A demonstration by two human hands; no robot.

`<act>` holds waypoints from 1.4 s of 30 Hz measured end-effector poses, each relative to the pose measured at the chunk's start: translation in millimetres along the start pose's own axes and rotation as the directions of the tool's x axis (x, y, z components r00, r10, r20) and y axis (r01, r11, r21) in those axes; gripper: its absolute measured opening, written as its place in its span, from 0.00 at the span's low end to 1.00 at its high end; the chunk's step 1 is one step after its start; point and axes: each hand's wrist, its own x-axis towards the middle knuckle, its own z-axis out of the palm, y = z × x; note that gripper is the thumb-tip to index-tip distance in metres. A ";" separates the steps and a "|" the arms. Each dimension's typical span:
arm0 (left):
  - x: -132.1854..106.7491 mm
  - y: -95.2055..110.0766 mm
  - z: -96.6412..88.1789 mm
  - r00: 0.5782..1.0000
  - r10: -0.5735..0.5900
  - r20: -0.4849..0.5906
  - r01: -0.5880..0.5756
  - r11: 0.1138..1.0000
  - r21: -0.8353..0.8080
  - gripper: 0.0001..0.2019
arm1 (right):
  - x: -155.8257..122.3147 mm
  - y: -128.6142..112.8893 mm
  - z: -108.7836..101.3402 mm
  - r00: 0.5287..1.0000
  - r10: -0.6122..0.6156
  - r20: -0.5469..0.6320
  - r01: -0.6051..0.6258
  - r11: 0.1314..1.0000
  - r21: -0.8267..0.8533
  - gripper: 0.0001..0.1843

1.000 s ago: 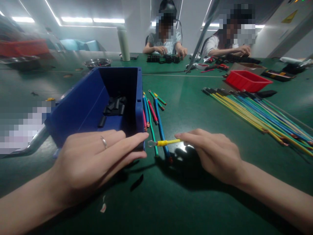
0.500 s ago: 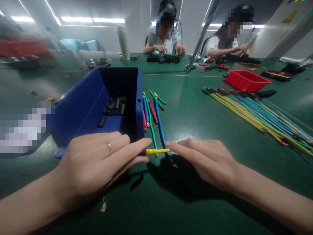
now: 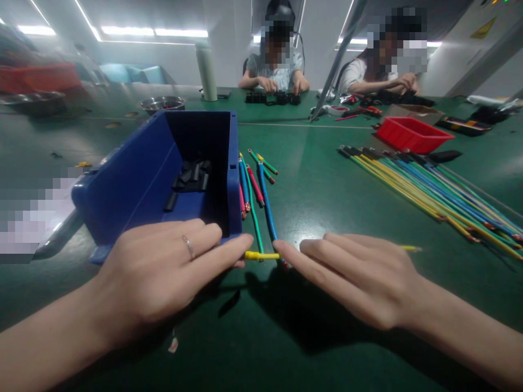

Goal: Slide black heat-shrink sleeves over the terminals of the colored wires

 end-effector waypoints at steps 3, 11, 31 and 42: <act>0.2 0.0 0.1 1.000 -0.012 0.010 0.012 1.000 0.014 0.14 | 0.3 2.2 -0.4 1.000 0.007 -0.006 -0.006 0.999 0.042 0.23; -5.5 0.1 7.4 0.998 -0.053 0.019 0.053 0.999 0.001 0.17 | 0.3 -0.5 2.5 0.999 0.046 0.019 -0.049 0.982 0.180 0.24; -14.0 -1.7 1.6 0.956 -0.289 0.046 0.292 0.933 -0.210 0.20 | -12.9 1.4 10.4 0.973 0.208 -0.104 -0.203 0.978 0.054 0.34; -1.1 1.0 0.4 0.954 -0.291 0.069 0.299 0.932 -0.206 0.09 | -13.1 1.9 11.9 0.970 0.208 -0.124 -0.203 0.978 0.054 0.33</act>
